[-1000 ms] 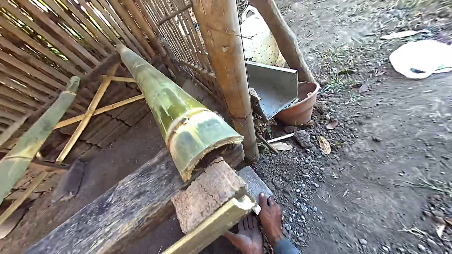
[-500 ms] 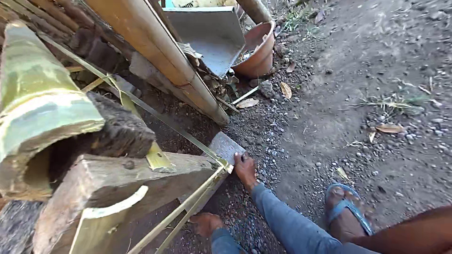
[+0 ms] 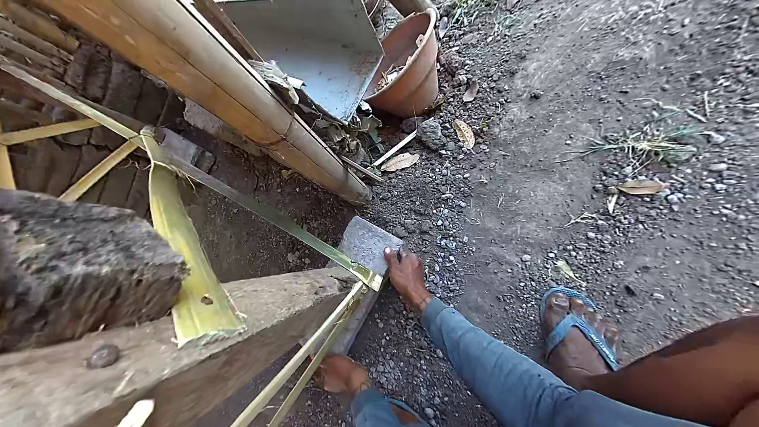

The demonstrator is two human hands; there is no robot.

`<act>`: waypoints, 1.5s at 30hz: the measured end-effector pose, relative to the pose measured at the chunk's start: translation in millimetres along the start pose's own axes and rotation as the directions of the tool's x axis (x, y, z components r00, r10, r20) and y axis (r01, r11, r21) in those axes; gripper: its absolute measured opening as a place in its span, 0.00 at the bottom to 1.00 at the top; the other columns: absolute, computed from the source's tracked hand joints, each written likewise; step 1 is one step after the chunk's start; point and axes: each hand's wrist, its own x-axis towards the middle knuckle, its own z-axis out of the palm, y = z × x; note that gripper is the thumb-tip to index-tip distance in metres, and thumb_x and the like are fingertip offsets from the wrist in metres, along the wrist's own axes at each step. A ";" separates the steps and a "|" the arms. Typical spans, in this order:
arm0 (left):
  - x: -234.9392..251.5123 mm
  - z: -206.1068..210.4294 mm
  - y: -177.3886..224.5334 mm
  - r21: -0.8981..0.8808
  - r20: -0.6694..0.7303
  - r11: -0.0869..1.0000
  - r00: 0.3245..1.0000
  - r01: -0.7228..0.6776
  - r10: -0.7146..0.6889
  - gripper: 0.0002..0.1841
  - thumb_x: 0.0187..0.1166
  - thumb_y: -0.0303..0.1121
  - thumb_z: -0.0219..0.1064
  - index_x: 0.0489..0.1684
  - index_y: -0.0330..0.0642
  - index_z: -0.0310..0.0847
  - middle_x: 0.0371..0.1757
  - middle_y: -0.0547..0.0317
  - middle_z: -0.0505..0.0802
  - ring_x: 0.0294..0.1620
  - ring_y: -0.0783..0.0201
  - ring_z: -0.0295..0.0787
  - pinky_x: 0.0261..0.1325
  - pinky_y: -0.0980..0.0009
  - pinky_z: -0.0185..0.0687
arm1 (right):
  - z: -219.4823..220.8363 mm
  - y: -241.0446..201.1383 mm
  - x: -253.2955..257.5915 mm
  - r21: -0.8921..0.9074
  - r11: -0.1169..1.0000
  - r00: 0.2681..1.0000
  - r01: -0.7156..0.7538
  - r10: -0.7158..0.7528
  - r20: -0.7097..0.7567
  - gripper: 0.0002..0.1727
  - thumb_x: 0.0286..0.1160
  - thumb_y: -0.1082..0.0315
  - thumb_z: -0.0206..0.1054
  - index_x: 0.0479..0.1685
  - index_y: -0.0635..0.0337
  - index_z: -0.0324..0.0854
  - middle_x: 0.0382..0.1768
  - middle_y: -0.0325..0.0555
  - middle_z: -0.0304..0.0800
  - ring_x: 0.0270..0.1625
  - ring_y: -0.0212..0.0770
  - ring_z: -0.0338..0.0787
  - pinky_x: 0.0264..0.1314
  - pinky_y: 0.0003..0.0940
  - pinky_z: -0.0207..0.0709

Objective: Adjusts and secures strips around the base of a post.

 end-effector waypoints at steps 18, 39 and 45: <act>-45.3 -5.5 -0.7 -0.418 0.374 0.799 0.883 0.433 -0.283 0.52 0.84 0.74 0.30 0.83 0.30 0.63 0.77 0.24 0.75 0.76 0.30 0.72 0.69 0.31 0.71 | 0.8 9.6 7.0 0.006 1.000 0.999 -0.031 0.030 0.021 0.30 0.87 0.43 0.59 0.63 0.64 0.82 0.45 0.63 0.91 0.47 0.60 0.93 0.54 0.62 0.84; -69.4 20.7 43.7 -0.442 0.897 -0.010 0.441 0.897 -0.022 0.46 0.83 0.74 0.42 0.94 0.52 0.49 0.92 0.51 0.65 0.91 0.51 0.64 0.88 0.52 0.66 | -2.8 4.8 9.3 -0.064 0.995 0.997 0.070 -0.072 -0.036 0.27 0.86 0.46 0.63 0.36 0.65 0.86 0.36 0.58 0.89 0.46 0.54 0.90 0.54 0.58 0.81; -68.8 11.8 53.3 -0.458 0.884 0.042 0.460 0.888 -0.082 0.42 0.85 0.70 0.43 0.93 0.54 0.50 0.92 0.50 0.65 0.90 0.50 0.63 0.86 0.48 0.68 | -10.1 38.6 8.8 -0.179 0.956 0.973 0.232 -0.230 0.031 0.39 0.81 0.38 0.62 0.78 0.63 0.76 0.63 0.62 0.90 0.69 0.58 0.87 0.76 0.62 0.74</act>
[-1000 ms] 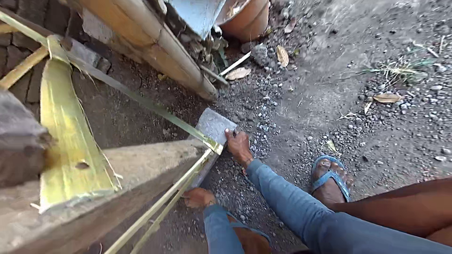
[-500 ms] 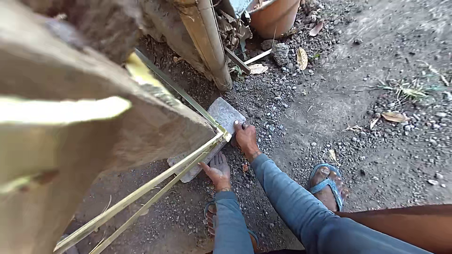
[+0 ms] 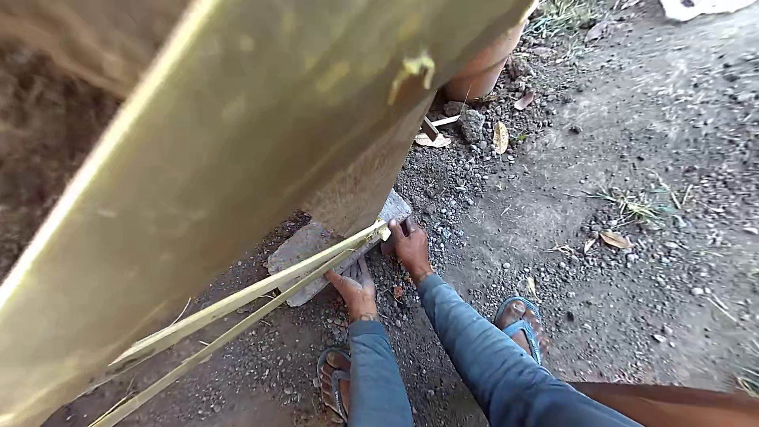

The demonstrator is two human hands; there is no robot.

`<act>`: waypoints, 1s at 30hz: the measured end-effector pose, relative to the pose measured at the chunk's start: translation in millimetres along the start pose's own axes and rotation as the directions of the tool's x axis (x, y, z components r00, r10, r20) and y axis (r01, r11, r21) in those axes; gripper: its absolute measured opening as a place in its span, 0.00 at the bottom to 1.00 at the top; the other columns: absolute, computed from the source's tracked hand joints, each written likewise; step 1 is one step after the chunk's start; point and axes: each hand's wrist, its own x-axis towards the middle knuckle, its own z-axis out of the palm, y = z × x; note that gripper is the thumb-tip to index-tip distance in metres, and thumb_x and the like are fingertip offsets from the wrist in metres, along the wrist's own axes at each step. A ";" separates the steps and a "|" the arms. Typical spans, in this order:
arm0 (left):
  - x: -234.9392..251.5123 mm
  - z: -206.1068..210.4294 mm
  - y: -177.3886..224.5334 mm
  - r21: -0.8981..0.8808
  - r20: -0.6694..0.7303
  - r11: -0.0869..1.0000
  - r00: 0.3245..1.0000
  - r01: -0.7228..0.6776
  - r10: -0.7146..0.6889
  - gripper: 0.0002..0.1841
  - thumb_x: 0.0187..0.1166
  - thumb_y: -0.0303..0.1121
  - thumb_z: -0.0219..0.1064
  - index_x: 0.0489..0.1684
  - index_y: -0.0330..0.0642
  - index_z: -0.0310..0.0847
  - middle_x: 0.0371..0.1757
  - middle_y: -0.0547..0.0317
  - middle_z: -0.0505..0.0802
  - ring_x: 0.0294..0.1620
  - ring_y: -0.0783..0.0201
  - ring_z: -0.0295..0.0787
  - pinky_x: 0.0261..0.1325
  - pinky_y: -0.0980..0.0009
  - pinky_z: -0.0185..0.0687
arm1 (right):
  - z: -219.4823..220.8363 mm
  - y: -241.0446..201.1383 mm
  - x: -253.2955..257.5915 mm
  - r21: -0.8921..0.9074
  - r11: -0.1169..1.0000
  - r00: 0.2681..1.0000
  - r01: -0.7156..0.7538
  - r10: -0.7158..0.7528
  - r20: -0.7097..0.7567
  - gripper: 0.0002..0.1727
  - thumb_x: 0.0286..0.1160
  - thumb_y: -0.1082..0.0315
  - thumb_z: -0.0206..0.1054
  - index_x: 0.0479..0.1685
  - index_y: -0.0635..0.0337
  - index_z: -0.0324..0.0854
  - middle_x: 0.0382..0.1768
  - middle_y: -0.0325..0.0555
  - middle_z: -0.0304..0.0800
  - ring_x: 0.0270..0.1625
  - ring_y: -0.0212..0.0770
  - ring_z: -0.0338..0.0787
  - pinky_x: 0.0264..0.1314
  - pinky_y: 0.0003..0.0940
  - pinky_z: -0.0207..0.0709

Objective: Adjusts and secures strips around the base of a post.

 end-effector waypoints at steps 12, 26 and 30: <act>-4.2 5.4 1.8 -0.017 -0.020 1.000 1.000 0.018 -0.018 0.41 0.85 0.69 0.44 0.93 0.54 0.52 0.91 0.51 0.66 0.90 0.51 0.64 0.85 0.49 0.68 | -8.5 52.8 -19.3 -0.666 0.693 0.953 0.276 -0.109 0.282 0.34 0.84 0.42 0.56 0.78 0.58 0.78 0.72 0.58 0.84 0.79 0.59 0.79 0.84 0.58 0.65; -0.5 5.8 1.3 0.005 0.001 1.000 1.000 0.018 -0.018 0.42 0.84 0.71 0.45 0.93 0.55 0.51 0.92 0.51 0.65 0.90 0.51 0.64 0.85 0.49 0.68 | 39.6 96.0 -84.2 -0.489 0.872 0.970 0.000 -0.120 -0.214 0.54 0.76 0.33 0.56 0.90 0.73 0.55 0.92 0.70 0.51 0.95 0.66 0.49 0.96 0.57 0.44; -4.0 7.1 1.0 0.032 -0.003 0.999 1.000 0.005 -0.005 0.42 0.83 0.72 0.44 0.93 0.57 0.50 0.92 0.52 0.64 0.90 0.50 0.63 0.85 0.48 0.68 | 68.2 78.5 -63.1 -0.490 0.872 0.985 0.020 -0.102 -0.141 0.51 0.79 0.41 0.58 0.91 0.73 0.52 0.93 0.68 0.48 0.96 0.63 0.46 0.97 0.52 0.43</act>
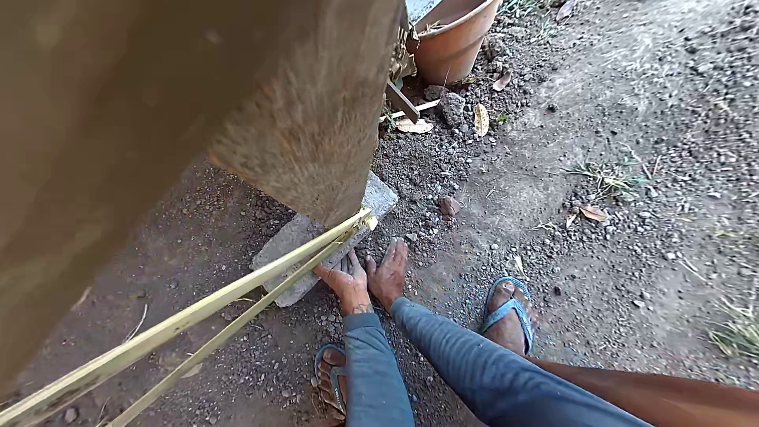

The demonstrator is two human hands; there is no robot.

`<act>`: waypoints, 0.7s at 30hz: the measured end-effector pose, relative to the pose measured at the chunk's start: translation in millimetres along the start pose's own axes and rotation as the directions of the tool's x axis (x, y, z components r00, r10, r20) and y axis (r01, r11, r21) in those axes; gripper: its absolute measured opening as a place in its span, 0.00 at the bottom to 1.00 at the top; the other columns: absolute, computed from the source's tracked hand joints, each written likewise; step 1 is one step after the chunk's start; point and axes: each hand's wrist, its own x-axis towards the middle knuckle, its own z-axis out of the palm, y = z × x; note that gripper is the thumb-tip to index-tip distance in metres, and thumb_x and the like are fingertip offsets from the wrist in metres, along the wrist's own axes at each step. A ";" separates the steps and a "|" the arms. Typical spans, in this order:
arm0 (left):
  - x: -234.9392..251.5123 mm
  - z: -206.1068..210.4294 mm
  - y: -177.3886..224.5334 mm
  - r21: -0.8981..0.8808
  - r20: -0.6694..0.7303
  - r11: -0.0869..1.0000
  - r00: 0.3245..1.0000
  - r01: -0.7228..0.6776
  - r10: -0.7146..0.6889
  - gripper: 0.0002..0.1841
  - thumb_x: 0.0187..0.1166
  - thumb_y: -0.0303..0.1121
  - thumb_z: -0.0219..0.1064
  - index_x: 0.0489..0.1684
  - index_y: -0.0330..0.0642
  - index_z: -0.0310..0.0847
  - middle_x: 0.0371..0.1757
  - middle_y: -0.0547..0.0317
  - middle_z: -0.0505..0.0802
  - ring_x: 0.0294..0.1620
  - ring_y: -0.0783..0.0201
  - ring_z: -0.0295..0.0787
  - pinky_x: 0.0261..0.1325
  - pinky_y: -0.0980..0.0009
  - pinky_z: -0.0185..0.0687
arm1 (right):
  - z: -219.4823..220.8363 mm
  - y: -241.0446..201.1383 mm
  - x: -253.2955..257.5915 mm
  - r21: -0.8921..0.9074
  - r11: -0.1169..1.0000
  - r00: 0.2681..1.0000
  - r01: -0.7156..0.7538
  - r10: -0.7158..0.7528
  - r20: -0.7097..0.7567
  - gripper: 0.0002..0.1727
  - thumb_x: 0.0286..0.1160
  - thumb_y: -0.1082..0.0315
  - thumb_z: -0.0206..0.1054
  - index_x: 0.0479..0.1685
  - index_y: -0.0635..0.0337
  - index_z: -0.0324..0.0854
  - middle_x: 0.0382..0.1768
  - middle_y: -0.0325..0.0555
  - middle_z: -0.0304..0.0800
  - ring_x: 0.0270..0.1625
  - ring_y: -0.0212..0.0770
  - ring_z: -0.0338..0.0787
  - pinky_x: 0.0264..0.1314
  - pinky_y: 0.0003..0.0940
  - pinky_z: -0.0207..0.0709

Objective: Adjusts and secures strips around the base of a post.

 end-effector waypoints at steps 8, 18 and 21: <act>-6.0 5.3 5.1 0.036 -0.035 0.999 0.999 -0.009 0.010 0.43 0.83 0.73 0.43 0.93 0.57 0.49 0.92 0.50 0.63 0.91 0.50 0.62 0.84 0.47 0.69 | -23.5 0.4 35.3 0.232 0.963 0.957 0.134 -0.187 0.223 0.54 0.78 0.45 0.63 0.94 0.72 0.41 0.95 0.65 0.43 0.98 0.55 0.44 0.98 0.45 0.42; -8.6 6.3 3.3 0.045 -0.025 0.999 0.999 -0.020 0.021 0.43 0.82 0.73 0.42 0.93 0.58 0.50 0.92 0.53 0.63 0.90 0.51 0.62 0.83 0.48 0.70 | -17.8 -12.4 15.3 -0.173 0.940 0.896 0.293 -0.207 0.392 0.41 0.90 0.50 0.43 0.96 0.66 0.42 0.96 0.61 0.37 0.98 0.61 0.35 0.98 0.56 0.35; -7.2 8.3 0.7 0.031 -0.032 0.999 0.999 -0.020 0.021 0.43 0.82 0.73 0.43 0.93 0.58 0.49 0.93 0.52 0.62 0.91 0.50 0.61 0.84 0.48 0.69 | -31.2 -12.3 26.8 -0.155 0.936 0.860 0.317 -0.215 0.463 0.41 0.89 0.48 0.45 0.97 0.61 0.45 0.97 0.57 0.39 0.98 0.62 0.36 0.97 0.59 0.34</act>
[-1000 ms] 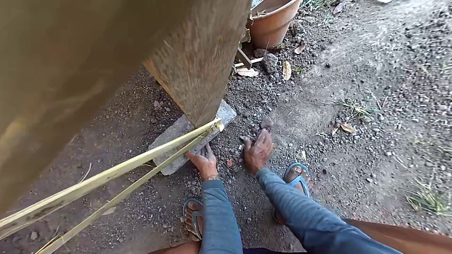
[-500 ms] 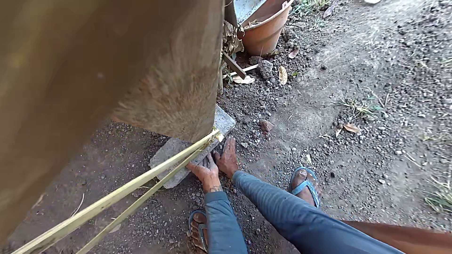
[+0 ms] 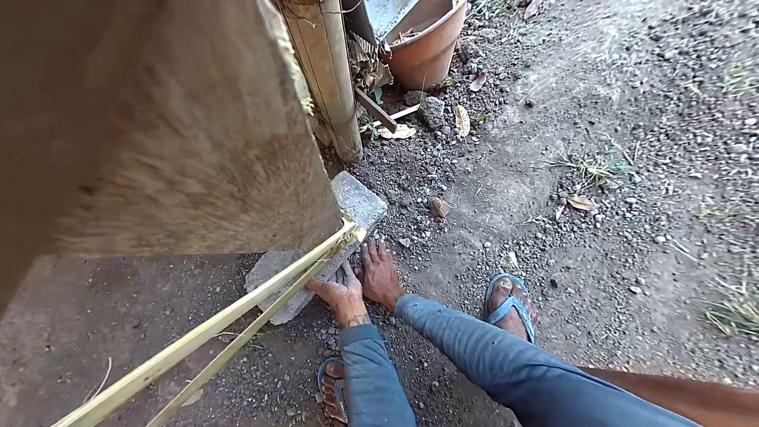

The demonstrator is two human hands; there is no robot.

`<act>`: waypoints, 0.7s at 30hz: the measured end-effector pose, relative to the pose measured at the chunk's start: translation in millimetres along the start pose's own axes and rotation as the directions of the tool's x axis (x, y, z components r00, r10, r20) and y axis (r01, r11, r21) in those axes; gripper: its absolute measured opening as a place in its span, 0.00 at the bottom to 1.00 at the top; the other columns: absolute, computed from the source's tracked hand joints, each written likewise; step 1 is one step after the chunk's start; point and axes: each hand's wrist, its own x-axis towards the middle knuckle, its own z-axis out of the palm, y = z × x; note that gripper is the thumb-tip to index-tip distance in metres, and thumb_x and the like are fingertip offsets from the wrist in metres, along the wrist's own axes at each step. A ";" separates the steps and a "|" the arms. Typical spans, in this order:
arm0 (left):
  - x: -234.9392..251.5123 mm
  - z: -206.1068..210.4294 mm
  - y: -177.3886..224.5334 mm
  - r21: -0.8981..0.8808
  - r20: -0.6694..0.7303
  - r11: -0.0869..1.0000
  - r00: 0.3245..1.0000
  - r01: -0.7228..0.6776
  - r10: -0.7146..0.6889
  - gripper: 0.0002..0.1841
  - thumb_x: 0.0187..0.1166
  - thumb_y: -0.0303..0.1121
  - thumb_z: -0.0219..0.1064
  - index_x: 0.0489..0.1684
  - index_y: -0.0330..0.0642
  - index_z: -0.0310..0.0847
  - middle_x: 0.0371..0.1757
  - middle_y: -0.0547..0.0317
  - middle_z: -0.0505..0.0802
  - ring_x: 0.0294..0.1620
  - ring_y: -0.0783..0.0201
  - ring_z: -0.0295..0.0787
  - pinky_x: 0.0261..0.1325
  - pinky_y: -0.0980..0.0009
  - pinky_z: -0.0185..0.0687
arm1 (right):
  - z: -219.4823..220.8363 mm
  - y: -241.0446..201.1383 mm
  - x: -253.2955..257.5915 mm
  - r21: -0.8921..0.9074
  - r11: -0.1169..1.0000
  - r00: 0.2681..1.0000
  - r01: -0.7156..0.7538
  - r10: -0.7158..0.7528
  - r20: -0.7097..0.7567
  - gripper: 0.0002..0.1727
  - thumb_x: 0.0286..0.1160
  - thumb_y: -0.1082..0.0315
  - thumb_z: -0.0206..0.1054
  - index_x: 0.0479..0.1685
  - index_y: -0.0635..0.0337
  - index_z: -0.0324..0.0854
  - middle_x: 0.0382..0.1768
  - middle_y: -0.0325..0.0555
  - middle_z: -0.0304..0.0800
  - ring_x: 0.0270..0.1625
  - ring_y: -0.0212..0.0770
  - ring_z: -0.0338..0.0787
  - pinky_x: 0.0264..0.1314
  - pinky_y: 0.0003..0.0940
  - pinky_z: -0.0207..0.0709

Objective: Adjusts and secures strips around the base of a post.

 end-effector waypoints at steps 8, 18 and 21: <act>-3.4 -0.2 4.8 0.006 -0.012 1.000 1.000 0.005 -0.005 0.42 0.84 0.71 0.43 0.93 0.57 0.50 0.92 0.51 0.63 0.90 0.49 0.62 0.84 0.47 0.70 | 20.2 -1.2 -21.8 -0.064 0.989 0.991 0.135 -0.136 -0.018 0.35 0.86 0.58 0.48 0.91 0.65 0.60 0.97 0.57 0.39 0.98 0.60 0.38 0.94 0.67 0.36; 3.6 -3.7 5.0 -0.002 -0.018 1.000 1.000 0.001 -0.001 0.41 0.84 0.71 0.44 0.91 0.56 0.53 0.90 0.49 0.66 0.88 0.48 0.66 0.81 0.45 0.71 | -58.1 7.6 -3.9 0.709 0.703 0.871 -0.052 0.379 -0.312 0.26 0.86 0.48 0.60 0.53 0.66 0.87 0.50 0.59 0.90 0.54 0.53 0.91 0.62 0.54 0.82; 4.0 -0.2 6.3 -0.006 -0.007 1.000 1.000 -0.006 0.006 0.40 0.85 0.70 0.44 0.92 0.57 0.52 0.91 0.50 0.65 0.89 0.48 0.64 0.82 0.45 0.70 | -80.2 -16.5 14.4 0.861 0.472 0.965 -0.190 0.253 0.074 0.34 0.95 0.44 0.46 0.45 0.67 0.85 0.31 0.50 0.92 0.27 0.40 0.90 0.35 0.38 0.86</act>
